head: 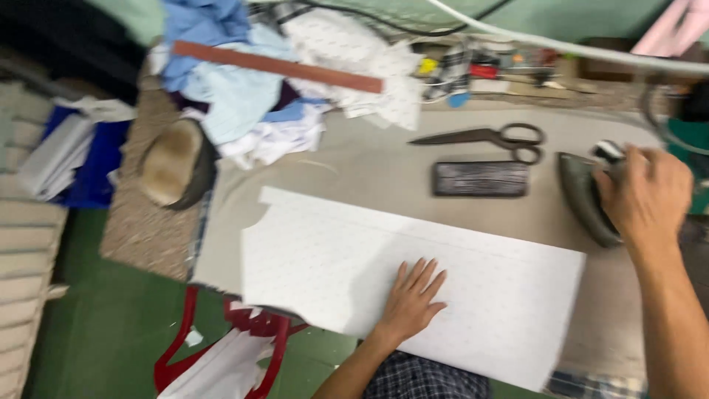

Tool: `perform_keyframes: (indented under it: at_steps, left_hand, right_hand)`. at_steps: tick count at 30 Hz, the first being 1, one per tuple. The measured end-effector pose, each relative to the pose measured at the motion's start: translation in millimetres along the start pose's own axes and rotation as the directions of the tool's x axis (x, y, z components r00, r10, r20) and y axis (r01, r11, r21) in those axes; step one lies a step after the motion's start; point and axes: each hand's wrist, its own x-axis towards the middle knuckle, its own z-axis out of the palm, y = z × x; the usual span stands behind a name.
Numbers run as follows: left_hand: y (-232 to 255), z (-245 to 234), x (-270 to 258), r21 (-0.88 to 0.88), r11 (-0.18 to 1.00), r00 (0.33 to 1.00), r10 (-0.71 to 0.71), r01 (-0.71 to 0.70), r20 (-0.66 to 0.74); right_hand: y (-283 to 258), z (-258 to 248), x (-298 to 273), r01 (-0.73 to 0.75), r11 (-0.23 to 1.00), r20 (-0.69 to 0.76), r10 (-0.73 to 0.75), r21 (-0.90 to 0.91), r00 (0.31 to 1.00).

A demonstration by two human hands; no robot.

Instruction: The person irons a large piece of white patterned fabric on a work table. They use a steam iron to press the material, occasionally using a wooden ruler to align the edges and a black rectangular object to hold the fabric in place while ironing.

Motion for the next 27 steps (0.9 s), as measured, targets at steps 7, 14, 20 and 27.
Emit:
perform_keyframes:
  at_steps: [7, 14, 20, 27]
  left_hand:
    - [-89, -66, -152, 0.176, 0.856, 0.856, -0.506, 0.485, 0.101]
    - [-173, -105, -171, 0.132, 0.799, 0.807, -0.59, 0.587, -0.017]
    - [-217, -116, -113, 0.199, 0.821, 0.82, -0.561, 0.535, 0.111]
    - [-251, -106, -81, 0.3, 0.773, 0.739, -0.628, 0.559, 0.243]
  right_hand:
    - [-131, -44, -140, 0.184, 0.908, -0.253, -0.09, 0.376, 0.963]
    - [-183, -57, -237, -0.051, 0.994, 0.013, 0.05, 0.098, 0.999]
    - [-185, -48, -248, -0.322, 0.91, 0.475, 0.169, 0.261, 0.864]
    - [-203, -43, -229, -0.286, 0.953, 0.603, 0.173, 0.096, 0.779]
